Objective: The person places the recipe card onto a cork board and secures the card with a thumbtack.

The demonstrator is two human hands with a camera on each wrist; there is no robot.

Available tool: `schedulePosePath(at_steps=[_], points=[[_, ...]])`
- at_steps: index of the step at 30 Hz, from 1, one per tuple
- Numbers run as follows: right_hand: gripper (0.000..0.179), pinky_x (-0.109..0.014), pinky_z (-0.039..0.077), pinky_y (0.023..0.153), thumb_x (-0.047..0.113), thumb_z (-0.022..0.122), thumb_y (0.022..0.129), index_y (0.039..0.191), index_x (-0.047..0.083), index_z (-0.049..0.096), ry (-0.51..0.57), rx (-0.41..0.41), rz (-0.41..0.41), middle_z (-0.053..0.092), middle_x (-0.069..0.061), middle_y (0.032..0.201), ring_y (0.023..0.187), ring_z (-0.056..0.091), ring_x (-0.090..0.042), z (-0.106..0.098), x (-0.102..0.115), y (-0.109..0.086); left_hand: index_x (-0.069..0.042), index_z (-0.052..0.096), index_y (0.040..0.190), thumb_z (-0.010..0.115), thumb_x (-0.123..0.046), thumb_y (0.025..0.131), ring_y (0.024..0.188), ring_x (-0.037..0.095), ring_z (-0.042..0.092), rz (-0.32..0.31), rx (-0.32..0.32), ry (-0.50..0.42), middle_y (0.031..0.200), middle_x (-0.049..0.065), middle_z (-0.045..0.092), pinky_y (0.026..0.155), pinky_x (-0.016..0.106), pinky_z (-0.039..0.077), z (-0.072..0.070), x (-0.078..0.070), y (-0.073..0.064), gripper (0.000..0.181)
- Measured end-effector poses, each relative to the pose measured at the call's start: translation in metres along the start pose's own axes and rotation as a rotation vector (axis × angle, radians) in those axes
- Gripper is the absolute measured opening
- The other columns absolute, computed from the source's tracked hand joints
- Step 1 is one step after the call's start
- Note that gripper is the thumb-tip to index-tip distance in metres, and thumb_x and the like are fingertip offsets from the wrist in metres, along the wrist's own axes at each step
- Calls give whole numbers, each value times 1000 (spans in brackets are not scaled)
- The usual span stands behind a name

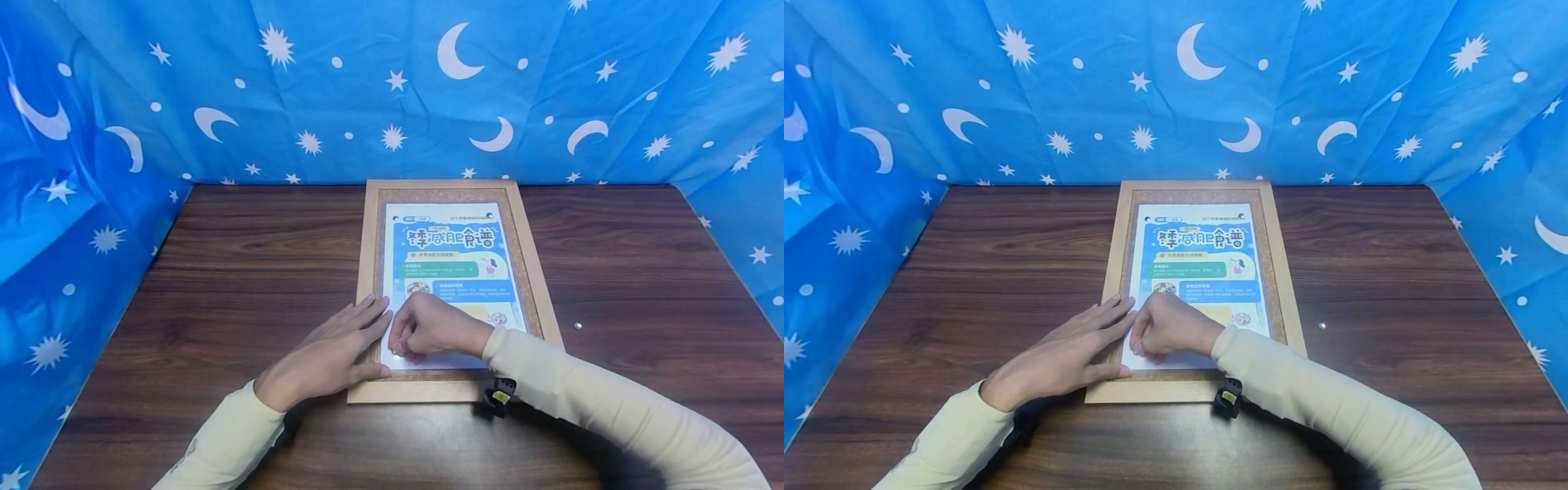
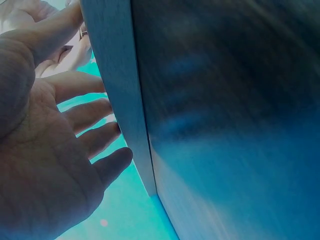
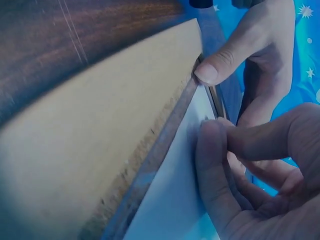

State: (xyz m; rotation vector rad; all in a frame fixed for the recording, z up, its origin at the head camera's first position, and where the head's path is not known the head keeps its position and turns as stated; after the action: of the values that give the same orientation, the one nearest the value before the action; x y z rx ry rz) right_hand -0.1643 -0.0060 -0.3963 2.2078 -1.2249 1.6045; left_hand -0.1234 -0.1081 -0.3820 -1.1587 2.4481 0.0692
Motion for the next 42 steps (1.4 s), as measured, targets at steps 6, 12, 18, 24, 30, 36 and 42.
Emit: schedulePosePath(at_steps=[6, 12, 18, 24, 30, 36, 42], points=[[21, -30, 59, 55, -16, 61, 78, 78, 2, 72, 16, 35, 8, 69, -7, 66, 53, 64, -15, 0, 1, 2, 1, 38, 154, 70, -45, 93, 153, 35, 16, 0, 2, 0, 164, 19, 26, 122, 54, 18, 0, 0, 1, 83], [18, -32, 59, 54, -14, 62, 78, 79, 1, 72, 35, 54, 6, 69, -9, 65, 51, 62, -15, 0, 2, 2, 1, 38, 154, 71, -45, 93, 153, 35, 16, -9, 13, 1, 164, 19, 26, 122, 54, 17, 0, 1, 0, 83], [18, -32, 60, 55, -14, 61, 78, 80, 1, 71, 32, 61, 18, 69, -9, 66, 52, 64, -16, 0, 0, 3, 2, 37, 154, 70, -45, 94, 153, 36, 16, -11, 17, -2, 164, 20, 26, 122, 54, 17, -1, 0, 0, 83], [17, -30, 58, 52, -11, 63, 77, 78, 4, 71, -27, 37, 39, 69, -6, 64, 49, 63, -15, 1, -2, 5, 2, 36, 154, 70, -46, 93, 153, 35, 15, -19, 25, -2, 164, 19, 24, 122, 54, 16, 0, 1, 0, 84], [17, -25, 52, 47, -9, 67, 75, 76, 7, 72, -108, 11, 51, 66, -4, 58, 48, 63, -15, 0, -2, 6, 1, 35, 155, 70, -46, 93, 154, 35, 14, -23, 29, -2, 165, 19, 24, 123, 53, 16, 1, 2, 2, 85], [18, -27, 55, 51, -11, 66, 75, 78, 6, 72, -100, 17, 47, 68, -3, 63, 51, 65, -16, -1, -1, 4, 2, 38, 154, 70, -46, 93, 153, 35, 15, -12, 20, 2, 164, 19, 25, 123, 53, 17, 1, 1, 2, 83], [22, -24, 53, 53, -14, 64, 77, 83, 5, 72, -101, 38, -37, 70, -1, 66, 57, 66, -14, -9, 6, -6, 3, 40, 152, 71, -43, 94, 153, 36, 17, -9, 14, 12, 163, 20, 26, 122, 54, 20, -1, 0, 1, 80]])
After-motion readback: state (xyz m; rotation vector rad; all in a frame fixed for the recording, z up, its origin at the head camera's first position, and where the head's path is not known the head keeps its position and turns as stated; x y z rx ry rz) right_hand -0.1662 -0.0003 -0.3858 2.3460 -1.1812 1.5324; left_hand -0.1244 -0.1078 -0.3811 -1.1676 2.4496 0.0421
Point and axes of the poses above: each hand's wrist, its own y-axis towards the middle knuckle, its own z-axis out of the palm, x = y × z, the point moved 8 cm from there along y, towards the middle knuckle
